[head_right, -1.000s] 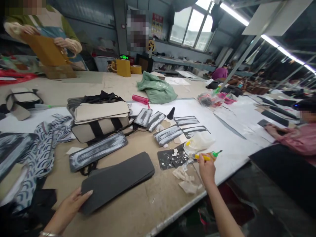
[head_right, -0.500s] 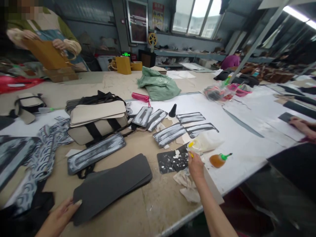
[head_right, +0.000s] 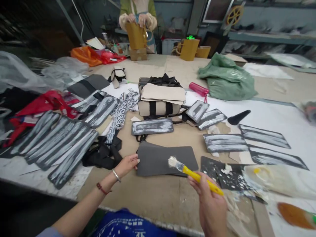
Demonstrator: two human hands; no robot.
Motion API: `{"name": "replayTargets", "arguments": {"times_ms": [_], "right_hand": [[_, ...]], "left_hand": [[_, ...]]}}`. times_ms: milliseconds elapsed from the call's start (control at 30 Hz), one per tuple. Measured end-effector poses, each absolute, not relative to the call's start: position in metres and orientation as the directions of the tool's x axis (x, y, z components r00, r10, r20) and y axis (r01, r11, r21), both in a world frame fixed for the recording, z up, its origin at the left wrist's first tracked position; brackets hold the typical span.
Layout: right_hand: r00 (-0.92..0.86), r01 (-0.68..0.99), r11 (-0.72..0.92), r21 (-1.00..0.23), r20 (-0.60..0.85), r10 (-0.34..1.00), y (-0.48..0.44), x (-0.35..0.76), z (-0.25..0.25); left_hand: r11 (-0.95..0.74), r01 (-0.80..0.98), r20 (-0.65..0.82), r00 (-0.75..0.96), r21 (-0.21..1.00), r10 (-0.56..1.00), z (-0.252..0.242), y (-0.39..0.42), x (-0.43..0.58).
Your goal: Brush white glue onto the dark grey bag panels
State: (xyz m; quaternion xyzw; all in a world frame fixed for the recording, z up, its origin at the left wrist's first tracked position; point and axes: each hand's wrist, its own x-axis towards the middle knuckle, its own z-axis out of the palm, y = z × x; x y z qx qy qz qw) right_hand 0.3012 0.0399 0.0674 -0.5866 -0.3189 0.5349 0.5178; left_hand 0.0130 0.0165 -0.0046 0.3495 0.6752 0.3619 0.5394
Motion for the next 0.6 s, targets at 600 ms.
{"name": "replayTargets", "arguments": {"times_ms": [600], "right_hand": [[0.151,0.068,-0.25,-0.966,-0.237,0.96,0.084,0.24,0.021]], "left_hand": [[0.474,0.084,-0.456,-0.171,0.877,0.873,-0.012,0.015,0.011]]}}
